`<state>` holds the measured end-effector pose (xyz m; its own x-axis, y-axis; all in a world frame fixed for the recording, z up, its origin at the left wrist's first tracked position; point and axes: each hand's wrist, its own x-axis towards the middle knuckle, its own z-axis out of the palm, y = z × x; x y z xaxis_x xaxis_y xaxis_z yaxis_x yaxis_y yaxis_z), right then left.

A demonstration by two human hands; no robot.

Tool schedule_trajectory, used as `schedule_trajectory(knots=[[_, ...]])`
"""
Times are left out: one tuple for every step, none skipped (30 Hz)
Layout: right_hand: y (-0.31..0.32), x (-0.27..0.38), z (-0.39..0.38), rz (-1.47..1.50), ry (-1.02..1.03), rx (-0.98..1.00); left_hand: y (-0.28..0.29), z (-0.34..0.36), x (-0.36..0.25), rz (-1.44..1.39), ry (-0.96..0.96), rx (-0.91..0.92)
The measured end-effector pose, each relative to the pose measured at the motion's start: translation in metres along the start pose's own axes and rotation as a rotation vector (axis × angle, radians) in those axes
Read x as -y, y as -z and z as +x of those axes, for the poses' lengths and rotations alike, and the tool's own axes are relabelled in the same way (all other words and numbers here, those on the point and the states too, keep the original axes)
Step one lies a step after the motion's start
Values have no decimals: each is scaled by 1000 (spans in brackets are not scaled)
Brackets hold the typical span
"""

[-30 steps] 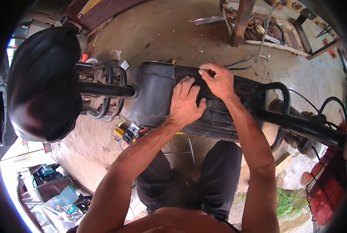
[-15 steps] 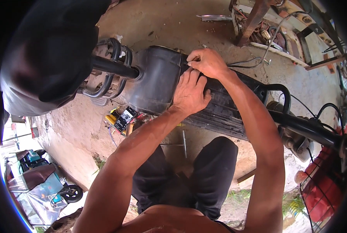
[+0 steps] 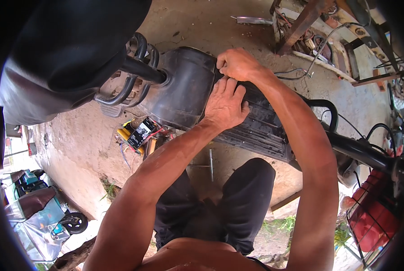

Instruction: The person uses a T-handle socket wrench and a screwdriver to remove screws from the footboard and body panels of an electric scooter, handling small screws and placing them on the ground.

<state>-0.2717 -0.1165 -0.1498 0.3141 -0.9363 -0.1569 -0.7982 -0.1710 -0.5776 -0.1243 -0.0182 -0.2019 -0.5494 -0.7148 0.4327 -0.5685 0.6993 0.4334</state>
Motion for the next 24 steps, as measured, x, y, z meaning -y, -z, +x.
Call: schedule_trajectory(knots=[[1, 3, 2, -45, -6, 40, 0, -1, 0, 3, 0, -3], [1, 5, 3, -48, -8, 42, 0, -1, 1, 0, 2, -5], [1, 10, 5, -120, 26, 44, -1, -1, 2, 1, -1, -8], [1, 14, 6, -191, 59, 46, -1, -2, 3, 3, -4, -12], [1, 18, 6, -193, 61, 50, -1, -3, 4, 2, -1, -13], [3, 26, 3, -246, 47, 39, -1, -3, 5, 2, -1, -16], [3, 31, 2, -299, 34, 28, -1, -4, 5, 1, -1, -18], [-2, 23, 5, -302, 34, 31, -1, -4, 5, 0, 2, -21], [-8, 5, 6, -309, 103, -31, -2, -1, 1, -11, 2, -15], [-12, 1, 7, -309, 181, -89, -2, -1, 1, -13, 10, -5], [-15, -4, 8, -312, 179, -87, -2, -1, 1, -16, 11, -7], [-17, -1, 8, -320, 179, -115, -2, -2, 2, -11, 12, -14], [-18, 1, 7, -328, 178, -143, -2, -2, 2, -6, 13, -22], [-20, 3, 6, -330, 177, -142, -2, -3, 3, -8, 13, -23], [-20, 6, 5, -358, 167, -161, -2, -3, 4, -10, 15, -20], [-20, 9, 4, -387, 158, -180, -2, -4, 5, -11, 16, -18], [-20, 11, 5, -387, 158, -180, -2, -4, 5, -12, 16, -18], [-19, 11, 5, -407, 141, -164, -2, -4, 5, -12, 17, -13], [-19, 11, 4, -427, 124, -148, -1, -3, 4, -13, 18, -7], [-18, 11, 5, -429, 122, -150, -1, -2, 4, -14, 16, -8], [-17, 10, 6, -440, 121, -142, -1, -2, 3, -16, 14, -16], [-16, 9, 6, -452, 120, -134, 0, -1, 2, -18, 12, -24], [-13, 7, 4, -454, 116, -135, 0, 0, 0, -21, 9, -24], [-8, 10, 1, -426, 85, -84, -1, 0, 0, -24, 24, 2]])
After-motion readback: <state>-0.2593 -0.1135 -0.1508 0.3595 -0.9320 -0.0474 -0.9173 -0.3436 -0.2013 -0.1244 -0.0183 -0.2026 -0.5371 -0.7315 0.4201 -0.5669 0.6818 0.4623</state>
